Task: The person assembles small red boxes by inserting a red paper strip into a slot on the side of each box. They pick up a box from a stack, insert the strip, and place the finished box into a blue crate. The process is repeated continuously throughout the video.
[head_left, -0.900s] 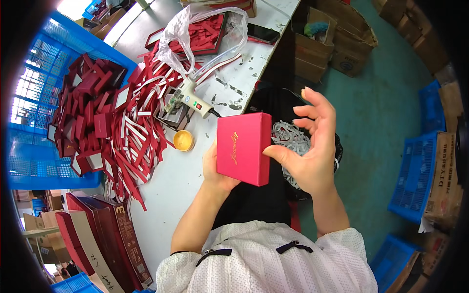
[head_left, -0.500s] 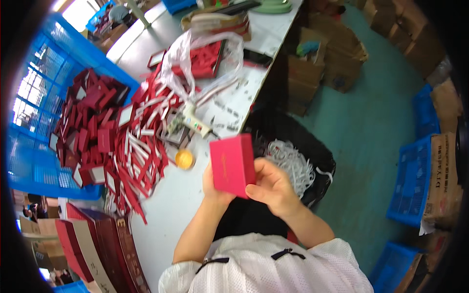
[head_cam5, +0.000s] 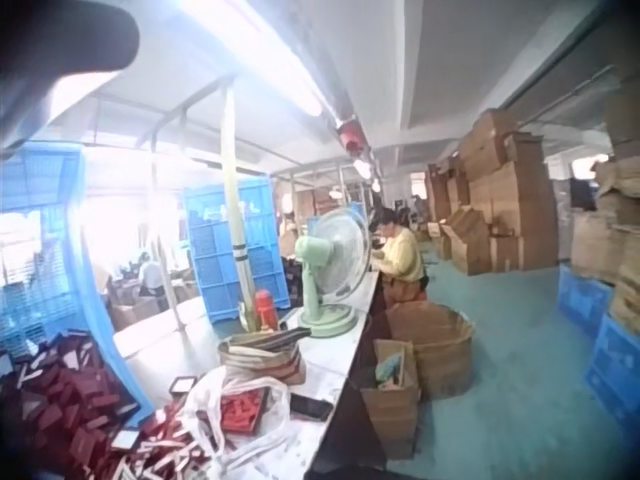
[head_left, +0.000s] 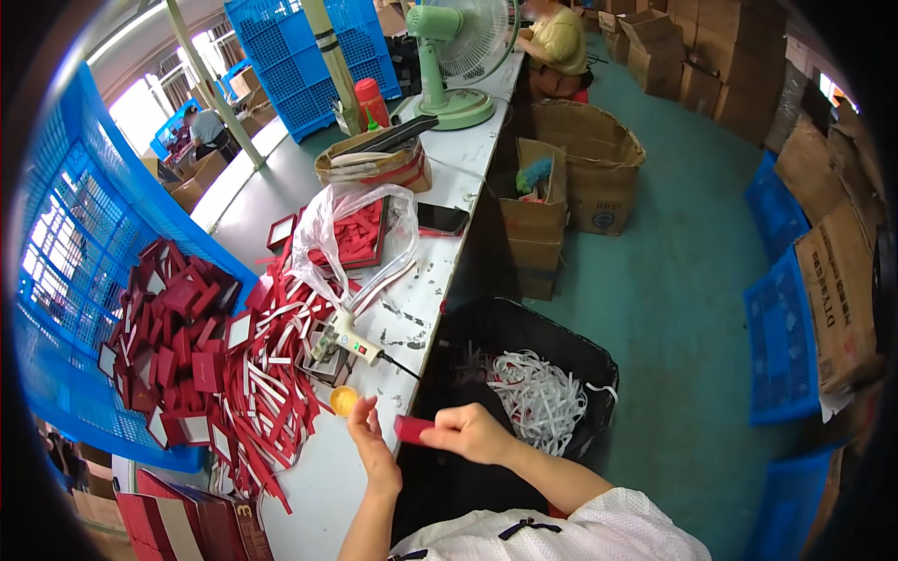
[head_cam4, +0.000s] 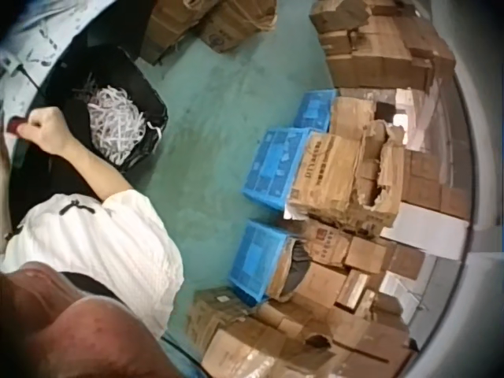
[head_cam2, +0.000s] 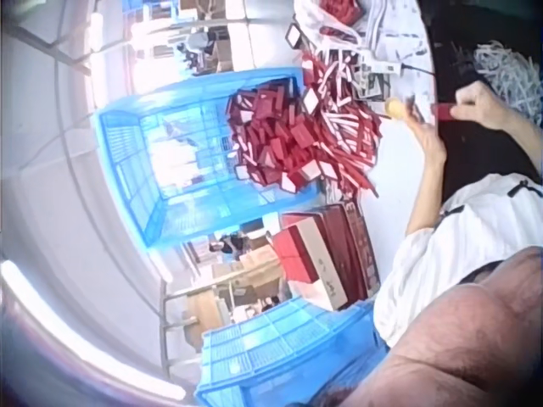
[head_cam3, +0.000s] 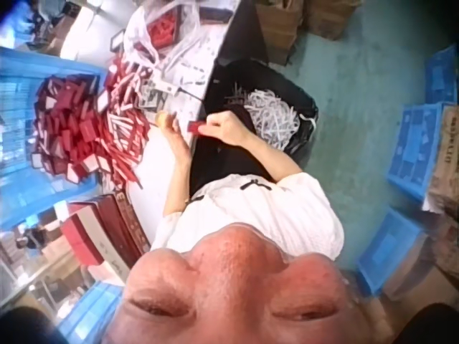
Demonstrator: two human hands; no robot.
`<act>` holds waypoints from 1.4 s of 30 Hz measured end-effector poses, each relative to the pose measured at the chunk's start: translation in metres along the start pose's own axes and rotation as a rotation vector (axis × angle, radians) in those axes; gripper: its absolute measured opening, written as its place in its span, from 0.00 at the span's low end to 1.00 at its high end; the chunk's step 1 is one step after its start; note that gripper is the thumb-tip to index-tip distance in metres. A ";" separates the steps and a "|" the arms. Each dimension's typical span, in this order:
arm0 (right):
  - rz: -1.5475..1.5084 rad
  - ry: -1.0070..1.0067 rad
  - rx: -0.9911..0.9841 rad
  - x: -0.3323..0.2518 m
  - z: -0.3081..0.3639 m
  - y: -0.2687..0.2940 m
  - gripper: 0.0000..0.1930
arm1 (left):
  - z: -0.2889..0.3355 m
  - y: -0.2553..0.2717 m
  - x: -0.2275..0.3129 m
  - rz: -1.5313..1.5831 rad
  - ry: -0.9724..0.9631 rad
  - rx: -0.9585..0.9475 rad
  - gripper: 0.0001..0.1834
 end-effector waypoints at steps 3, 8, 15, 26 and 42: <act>0.037 0.126 0.025 -0.005 0.003 -0.005 0.13 | 0.000 0.004 0.019 -0.075 0.041 -0.582 0.04; -0.208 0.085 0.180 -0.005 0.002 -0.024 0.04 | 0.023 0.033 0.006 -0.168 0.162 -0.388 0.06; -0.353 0.136 0.062 -0.017 0.023 -0.054 0.03 | 0.026 0.072 0.030 -0.074 0.364 -0.554 0.09; -0.365 0.105 -0.111 -0.018 0.022 -0.096 0.01 | -0.024 0.308 0.238 0.175 -0.265 0.591 0.16; -0.243 -0.071 -0.221 0.003 0.038 -0.119 0.01 | -0.060 0.397 0.270 -0.367 -0.073 0.639 0.16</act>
Point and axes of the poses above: each hand's wrist, its own z-axis away from the middle knuckle, its own y-axis out of the back of the hand, x = y × z, the point moved 1 cm from there along -z, towards the middle knuckle, and after that the axes turned 12 degrees about x, right-handed, at the moved point
